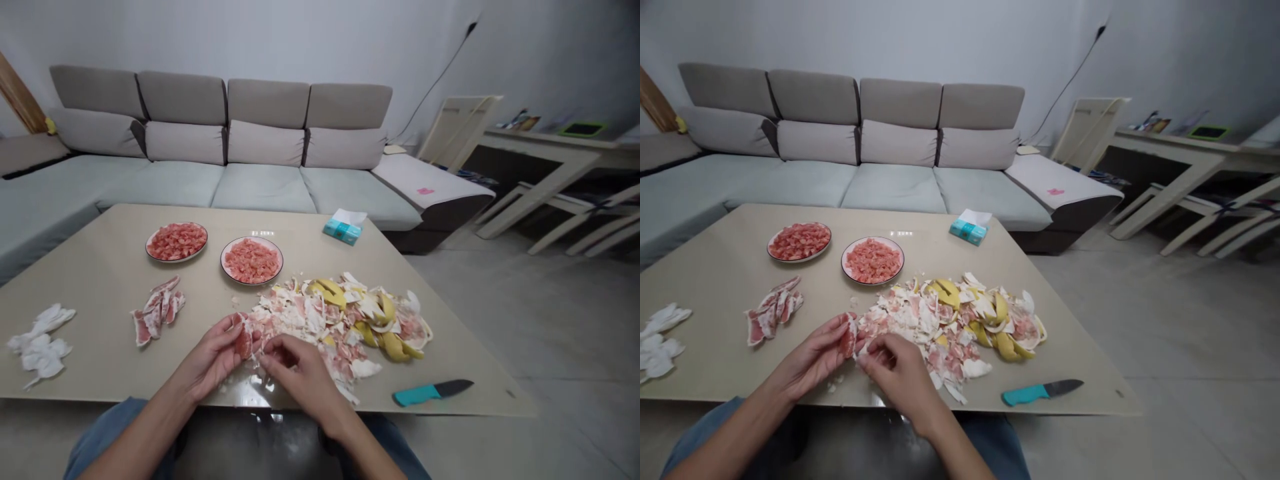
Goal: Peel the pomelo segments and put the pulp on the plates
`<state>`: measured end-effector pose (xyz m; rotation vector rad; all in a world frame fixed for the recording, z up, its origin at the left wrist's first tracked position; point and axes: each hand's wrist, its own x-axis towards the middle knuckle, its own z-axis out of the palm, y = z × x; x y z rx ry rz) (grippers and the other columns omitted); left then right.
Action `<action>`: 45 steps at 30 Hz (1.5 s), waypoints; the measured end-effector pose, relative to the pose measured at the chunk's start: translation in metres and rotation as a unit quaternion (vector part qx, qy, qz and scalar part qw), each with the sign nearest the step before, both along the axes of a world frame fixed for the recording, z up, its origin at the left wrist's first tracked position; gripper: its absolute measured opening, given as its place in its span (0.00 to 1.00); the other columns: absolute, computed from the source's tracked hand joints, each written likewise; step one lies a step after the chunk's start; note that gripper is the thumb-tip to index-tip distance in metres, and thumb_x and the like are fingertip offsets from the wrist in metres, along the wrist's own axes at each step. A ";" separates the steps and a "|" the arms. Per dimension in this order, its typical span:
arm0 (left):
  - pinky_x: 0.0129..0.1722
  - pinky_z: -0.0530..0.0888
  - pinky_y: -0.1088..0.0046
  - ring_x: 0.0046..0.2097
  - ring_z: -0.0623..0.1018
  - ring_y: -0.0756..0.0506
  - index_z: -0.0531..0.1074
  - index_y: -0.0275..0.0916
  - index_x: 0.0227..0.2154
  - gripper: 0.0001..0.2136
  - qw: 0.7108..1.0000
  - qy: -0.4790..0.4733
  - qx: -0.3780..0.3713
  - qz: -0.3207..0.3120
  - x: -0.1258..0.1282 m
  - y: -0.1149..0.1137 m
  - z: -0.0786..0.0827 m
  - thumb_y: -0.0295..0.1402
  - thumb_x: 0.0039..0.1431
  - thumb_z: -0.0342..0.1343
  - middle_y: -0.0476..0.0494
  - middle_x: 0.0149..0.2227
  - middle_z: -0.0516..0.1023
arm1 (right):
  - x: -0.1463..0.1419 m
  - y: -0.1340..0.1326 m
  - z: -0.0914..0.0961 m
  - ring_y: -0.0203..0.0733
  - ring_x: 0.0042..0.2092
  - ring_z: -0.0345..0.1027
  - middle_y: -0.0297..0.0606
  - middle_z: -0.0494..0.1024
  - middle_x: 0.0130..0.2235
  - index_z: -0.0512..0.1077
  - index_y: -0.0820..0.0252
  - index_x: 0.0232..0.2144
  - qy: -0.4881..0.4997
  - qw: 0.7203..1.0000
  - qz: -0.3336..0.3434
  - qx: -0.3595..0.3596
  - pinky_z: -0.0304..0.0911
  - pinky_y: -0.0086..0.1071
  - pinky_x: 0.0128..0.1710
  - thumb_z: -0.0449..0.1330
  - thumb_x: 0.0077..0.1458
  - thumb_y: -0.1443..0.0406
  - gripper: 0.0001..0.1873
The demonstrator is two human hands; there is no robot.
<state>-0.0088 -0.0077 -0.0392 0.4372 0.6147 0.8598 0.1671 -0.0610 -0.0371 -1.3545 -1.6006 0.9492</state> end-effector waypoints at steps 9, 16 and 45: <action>0.41 0.76 0.75 0.38 0.78 0.50 0.69 0.37 0.44 0.14 0.995 0.074 0.060 -0.025 0.001 -0.004 0.002 0.23 0.55 0.60 0.44 0.38 0.76 | -0.014 -0.002 -0.001 0.37 0.32 0.67 0.34 0.76 0.31 0.74 0.57 0.30 -0.032 0.997 0.010 0.070 0.60 0.29 0.33 0.56 0.58 0.67 0.08; 0.39 0.77 0.72 0.35 0.77 0.50 0.67 0.36 0.49 0.19 0.993 0.076 0.051 -0.078 -0.003 -0.007 -0.002 0.23 0.55 0.60 0.42 0.39 0.75 | -0.008 -0.006 0.004 0.38 0.30 0.63 0.34 0.70 0.27 0.67 0.58 0.26 -0.065 0.987 -0.017 0.148 0.57 0.30 0.31 0.54 0.54 0.70 0.06; 0.43 0.75 0.63 0.34 0.76 0.50 0.67 0.40 0.53 0.23 0.977 -0.008 0.060 -0.207 -0.006 -0.011 0.005 0.21 0.54 0.59 0.45 0.36 0.72 | 0.037 0.012 0.001 0.36 0.25 0.60 0.30 0.65 0.22 0.64 0.58 0.22 -0.136 0.962 -0.191 0.142 0.54 0.29 0.27 0.53 0.60 0.63 0.15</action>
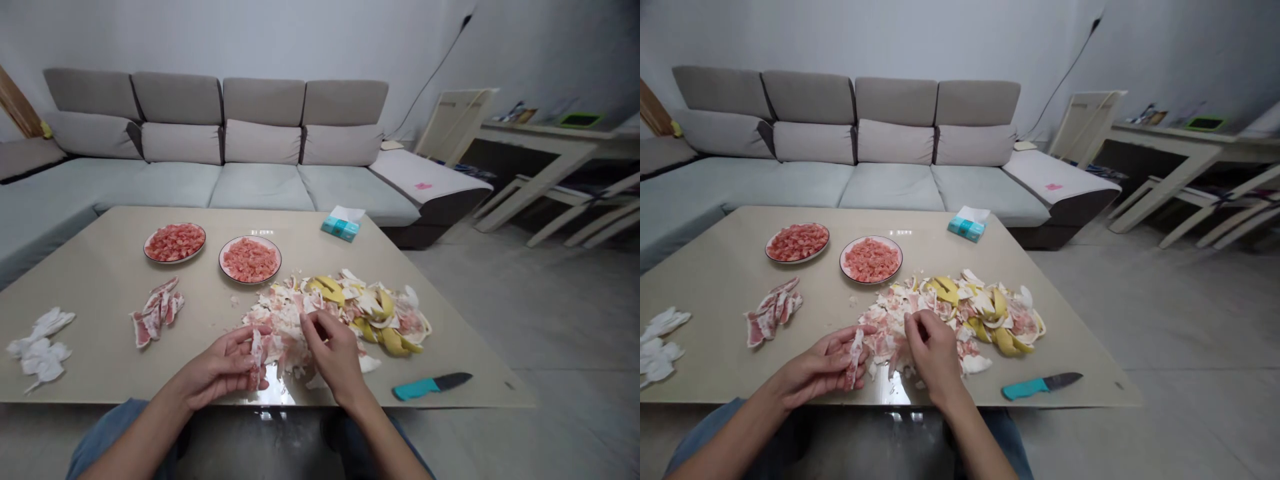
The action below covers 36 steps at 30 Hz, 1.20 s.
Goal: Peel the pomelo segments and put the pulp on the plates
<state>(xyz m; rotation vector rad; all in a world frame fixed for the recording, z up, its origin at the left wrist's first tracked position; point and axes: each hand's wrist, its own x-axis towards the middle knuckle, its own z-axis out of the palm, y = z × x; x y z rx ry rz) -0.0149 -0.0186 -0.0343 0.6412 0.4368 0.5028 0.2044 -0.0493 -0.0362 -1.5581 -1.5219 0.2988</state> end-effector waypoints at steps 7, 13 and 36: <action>0.48 0.74 0.63 0.37 0.77 0.49 0.69 0.36 0.51 0.20 0.998 -0.029 -0.024 0.052 0.002 0.002 0.003 0.21 0.55 0.58 0.43 0.39 0.73 | -0.002 -0.001 -0.012 0.43 0.39 0.71 0.39 0.77 0.38 0.72 0.56 0.42 -0.067 0.996 0.046 -0.020 0.65 0.35 0.39 0.52 0.58 0.69 0.12; 0.51 0.72 0.63 0.34 0.78 0.51 0.65 0.34 0.53 0.21 0.991 -0.028 -0.050 0.122 0.005 0.006 0.001 0.19 0.55 0.57 0.44 0.37 0.74 | -0.009 -0.001 -0.014 0.49 0.50 0.68 0.46 0.73 0.49 0.75 0.56 0.38 -0.059 0.996 0.049 0.034 0.65 0.43 0.48 0.54 0.58 0.68 0.10; 0.30 0.75 0.78 0.28 0.74 0.53 0.63 0.37 0.27 0.13 0.972 0.116 0.029 0.204 0.008 0.005 -0.007 0.33 0.52 0.64 0.50 0.26 0.73 | -0.033 -0.009 -0.010 0.45 0.51 0.67 0.44 0.69 0.53 0.64 0.48 0.56 -0.068 0.974 0.179 0.121 0.67 0.39 0.48 0.56 0.58 0.70 0.24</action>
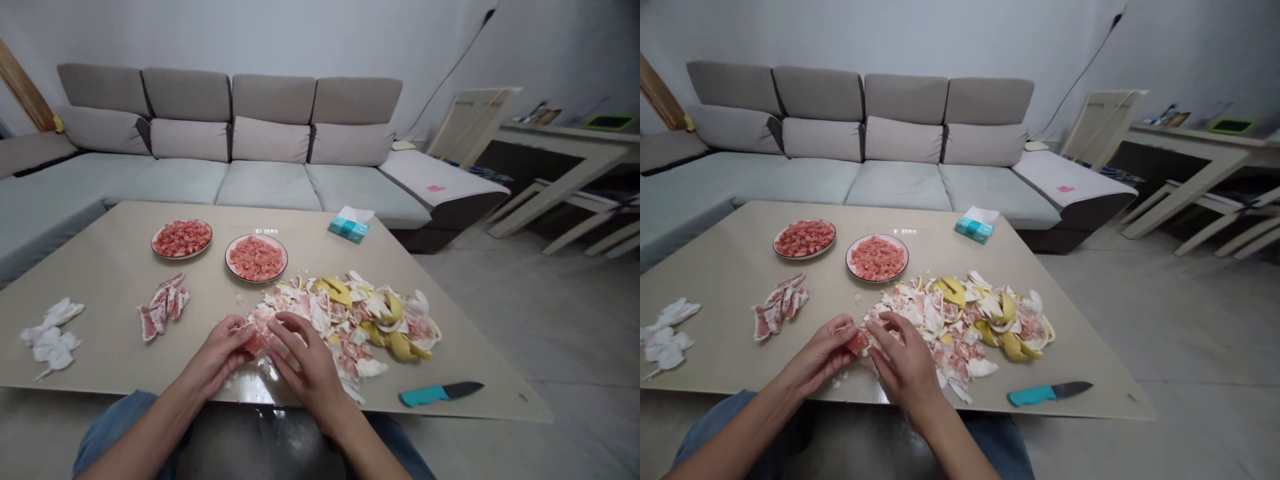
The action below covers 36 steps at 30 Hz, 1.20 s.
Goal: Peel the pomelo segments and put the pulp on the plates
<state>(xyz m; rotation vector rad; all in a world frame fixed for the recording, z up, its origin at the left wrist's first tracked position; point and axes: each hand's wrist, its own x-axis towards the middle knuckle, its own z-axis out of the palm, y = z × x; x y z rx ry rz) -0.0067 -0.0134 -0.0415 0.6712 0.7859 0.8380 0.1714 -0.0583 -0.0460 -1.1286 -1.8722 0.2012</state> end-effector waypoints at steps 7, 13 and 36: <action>0.30 0.74 0.75 0.31 0.76 0.49 0.68 0.38 0.34 0.12 0.997 0.049 0.036 -0.046 0.003 -0.004 0.004 0.42 0.56 0.58 0.47 0.31 0.74 | -0.004 -0.002 0.011 0.44 0.40 0.72 0.42 0.78 0.38 0.73 0.55 0.43 -0.007 1.000 0.018 0.005 0.68 0.37 0.39 0.57 0.57 0.70 0.11; 0.42 0.73 0.70 0.43 0.78 0.42 0.75 0.39 0.39 0.14 0.958 0.178 0.219 -0.046 0.001 -0.006 0.014 0.36 0.49 0.65 0.41 0.42 0.79 | -0.005 -0.004 0.016 0.41 0.35 0.73 0.38 0.79 0.34 0.75 0.55 0.36 0.133 0.987 -0.004 -0.087 0.69 0.33 0.35 0.61 0.55 0.67 0.05; 0.34 0.73 0.73 0.30 0.77 0.48 0.76 0.36 0.30 0.08 0.974 0.154 0.160 -0.046 0.003 -0.007 0.012 0.34 0.49 0.65 0.47 0.29 0.78 | -0.014 -0.006 0.016 0.36 0.25 0.68 0.32 0.73 0.24 0.71 0.59 0.29 0.349 0.878 -0.001 -0.328 0.64 0.28 0.25 0.65 0.49 0.59 0.10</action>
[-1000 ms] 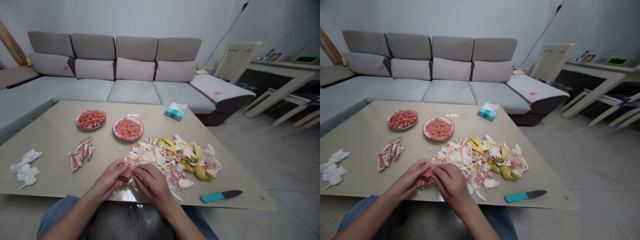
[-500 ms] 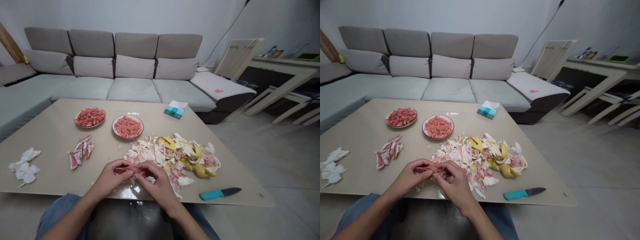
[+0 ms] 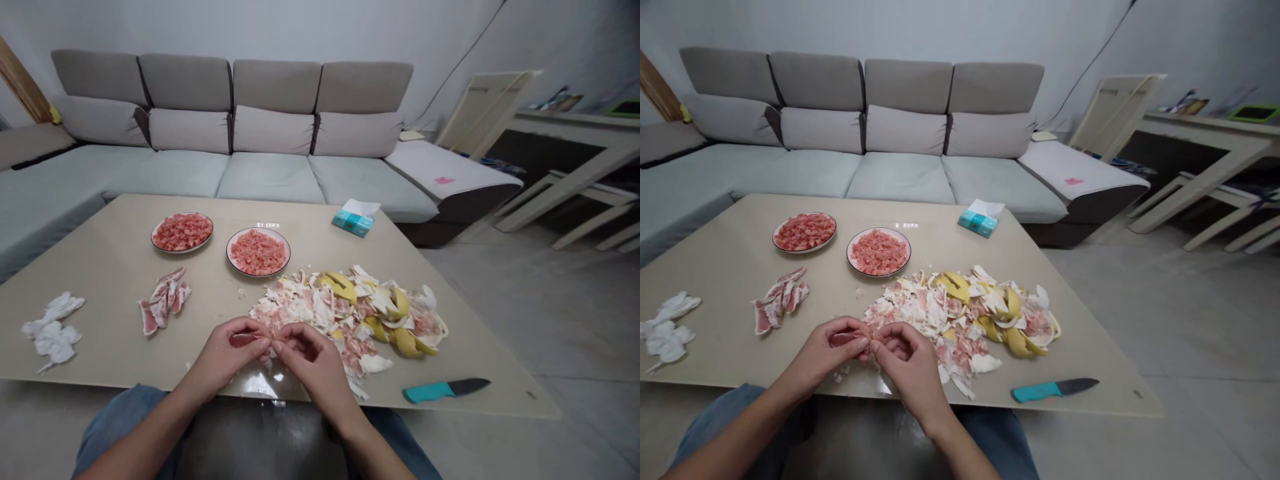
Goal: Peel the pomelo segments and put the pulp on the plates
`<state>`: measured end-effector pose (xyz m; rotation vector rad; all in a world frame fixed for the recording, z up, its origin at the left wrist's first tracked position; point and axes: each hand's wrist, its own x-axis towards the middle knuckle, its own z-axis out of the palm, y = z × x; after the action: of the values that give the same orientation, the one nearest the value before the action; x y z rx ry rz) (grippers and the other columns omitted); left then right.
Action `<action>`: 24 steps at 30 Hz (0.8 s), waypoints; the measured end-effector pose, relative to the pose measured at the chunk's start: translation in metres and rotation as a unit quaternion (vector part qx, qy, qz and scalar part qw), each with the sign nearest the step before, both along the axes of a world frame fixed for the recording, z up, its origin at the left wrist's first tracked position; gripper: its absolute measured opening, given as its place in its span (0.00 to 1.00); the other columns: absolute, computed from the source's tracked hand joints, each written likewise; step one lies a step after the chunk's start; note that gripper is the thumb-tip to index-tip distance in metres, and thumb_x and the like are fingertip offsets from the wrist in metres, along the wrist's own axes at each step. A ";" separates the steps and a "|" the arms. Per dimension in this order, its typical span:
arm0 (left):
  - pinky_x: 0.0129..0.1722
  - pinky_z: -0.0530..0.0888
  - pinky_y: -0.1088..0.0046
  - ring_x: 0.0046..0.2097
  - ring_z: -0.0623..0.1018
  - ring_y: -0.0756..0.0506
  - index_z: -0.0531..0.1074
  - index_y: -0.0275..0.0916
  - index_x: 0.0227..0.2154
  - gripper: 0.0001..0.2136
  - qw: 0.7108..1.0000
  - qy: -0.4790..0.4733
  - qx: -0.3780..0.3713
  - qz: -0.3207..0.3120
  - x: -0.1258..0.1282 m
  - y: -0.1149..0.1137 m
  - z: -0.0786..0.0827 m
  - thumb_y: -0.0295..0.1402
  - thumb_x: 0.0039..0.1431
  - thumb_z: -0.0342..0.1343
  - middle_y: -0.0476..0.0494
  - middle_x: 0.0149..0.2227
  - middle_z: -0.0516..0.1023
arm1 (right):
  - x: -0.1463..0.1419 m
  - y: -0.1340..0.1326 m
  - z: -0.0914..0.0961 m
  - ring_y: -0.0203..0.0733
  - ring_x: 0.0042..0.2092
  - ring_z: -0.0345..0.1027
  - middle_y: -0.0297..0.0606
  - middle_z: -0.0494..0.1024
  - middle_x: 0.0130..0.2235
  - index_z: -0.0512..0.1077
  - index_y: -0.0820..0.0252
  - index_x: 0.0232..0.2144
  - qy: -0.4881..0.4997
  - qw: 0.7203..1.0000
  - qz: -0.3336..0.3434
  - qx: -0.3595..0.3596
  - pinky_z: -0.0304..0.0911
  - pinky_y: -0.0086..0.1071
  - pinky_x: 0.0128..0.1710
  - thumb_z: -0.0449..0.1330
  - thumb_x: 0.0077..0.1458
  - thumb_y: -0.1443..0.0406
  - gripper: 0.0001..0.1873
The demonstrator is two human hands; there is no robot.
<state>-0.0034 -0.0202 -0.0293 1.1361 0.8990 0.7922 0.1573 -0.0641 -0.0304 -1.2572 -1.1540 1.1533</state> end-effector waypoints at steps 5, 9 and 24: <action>0.34 0.73 0.73 0.31 0.77 0.48 0.75 0.36 0.30 0.07 1.000 0.004 0.007 -0.012 -0.001 -0.001 0.001 0.34 0.50 0.63 0.47 0.29 0.78 | 0.005 0.002 -0.001 0.36 0.27 0.69 0.31 0.74 0.25 0.69 0.58 0.32 0.117 0.988 0.086 -0.058 0.66 0.29 0.29 0.65 0.48 0.56 0.14; 0.39 0.74 0.72 0.36 0.78 0.45 0.76 0.37 0.31 0.06 0.995 0.063 0.081 -0.009 -0.001 -0.002 0.001 0.33 0.52 0.62 0.44 0.34 0.78 | 0.006 0.003 0.001 0.34 0.27 0.67 0.31 0.74 0.26 0.71 0.59 0.32 0.058 0.994 0.083 -0.052 0.63 0.26 0.26 0.65 0.49 0.57 0.13; 0.43 0.74 0.71 0.42 0.76 0.45 0.75 0.38 0.35 0.07 0.986 0.084 0.140 0.015 -0.004 -0.002 -0.003 0.32 0.52 0.61 0.43 0.40 0.75 | 0.010 0.008 -0.011 0.31 0.25 0.68 0.33 0.75 0.24 0.74 0.63 0.29 0.198 0.972 0.042 -0.121 0.67 0.25 0.27 0.68 0.46 0.57 0.15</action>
<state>-0.0072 -0.0218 -0.0319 1.4559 0.9665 0.8772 0.1670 -0.0562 -0.0416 -1.0969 -0.7911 1.5619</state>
